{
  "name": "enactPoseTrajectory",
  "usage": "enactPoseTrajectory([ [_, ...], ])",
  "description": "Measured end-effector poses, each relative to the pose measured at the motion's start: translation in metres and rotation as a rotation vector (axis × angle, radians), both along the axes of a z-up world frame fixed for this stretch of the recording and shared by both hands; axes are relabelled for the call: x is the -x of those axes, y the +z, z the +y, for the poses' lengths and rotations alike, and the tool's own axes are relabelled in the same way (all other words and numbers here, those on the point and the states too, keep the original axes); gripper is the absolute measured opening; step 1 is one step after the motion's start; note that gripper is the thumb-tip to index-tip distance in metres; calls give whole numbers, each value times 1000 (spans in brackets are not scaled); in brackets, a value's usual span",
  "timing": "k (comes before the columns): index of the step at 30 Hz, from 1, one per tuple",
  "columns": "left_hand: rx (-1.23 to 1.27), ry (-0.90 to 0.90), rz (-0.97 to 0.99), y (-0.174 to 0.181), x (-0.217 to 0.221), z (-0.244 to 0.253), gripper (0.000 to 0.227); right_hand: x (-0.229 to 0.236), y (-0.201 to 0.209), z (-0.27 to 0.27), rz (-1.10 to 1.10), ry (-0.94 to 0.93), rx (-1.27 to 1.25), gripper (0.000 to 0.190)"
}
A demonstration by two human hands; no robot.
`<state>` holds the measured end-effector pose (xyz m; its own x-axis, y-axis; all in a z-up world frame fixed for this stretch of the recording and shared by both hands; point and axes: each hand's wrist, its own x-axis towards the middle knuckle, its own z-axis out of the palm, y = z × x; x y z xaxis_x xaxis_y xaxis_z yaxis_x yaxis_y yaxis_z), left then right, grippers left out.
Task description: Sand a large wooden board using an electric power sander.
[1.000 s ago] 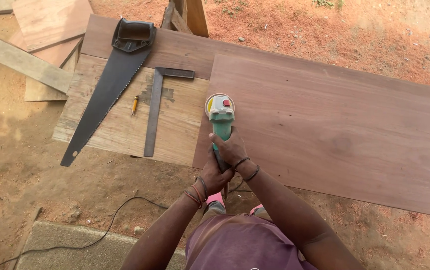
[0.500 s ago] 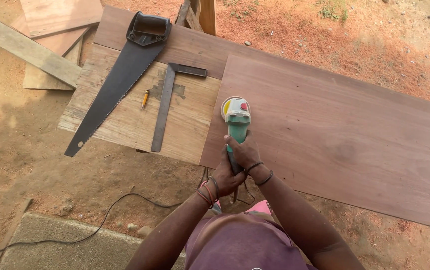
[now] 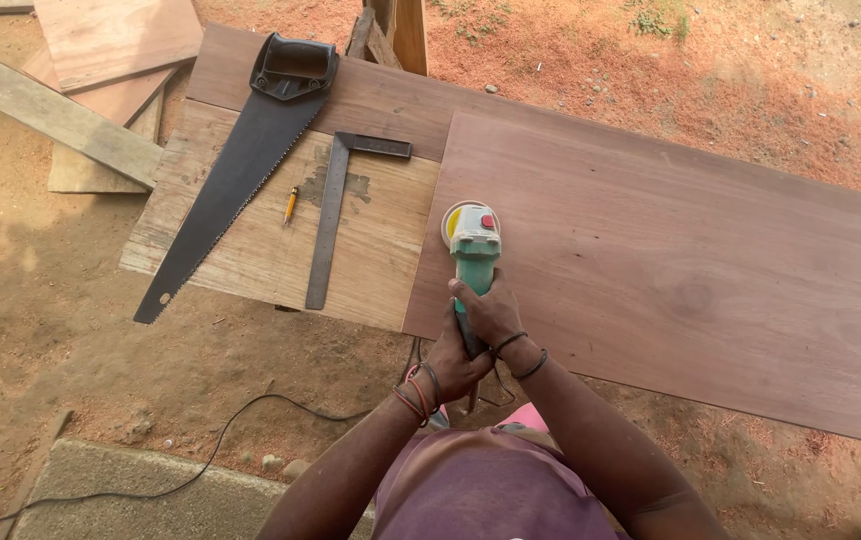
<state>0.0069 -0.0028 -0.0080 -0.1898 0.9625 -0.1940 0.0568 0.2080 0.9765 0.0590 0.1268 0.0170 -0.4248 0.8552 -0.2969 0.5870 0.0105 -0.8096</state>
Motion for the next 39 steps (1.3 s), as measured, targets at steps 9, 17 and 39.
enactPoseTrajectory([
  [9, -29, 113, -39, 12, 10, -15, 110, 13, 2, -14, -10, 66, 48, 75],
  [17, 115, -16, -35, 14, -4, -12, 115, -9, 3, -12, 2, 3, 21, 69],
  [39, 170, -20, 1, 10, -45, -38, 115, -51, 1, -39, 39, -29, -12, 63],
])
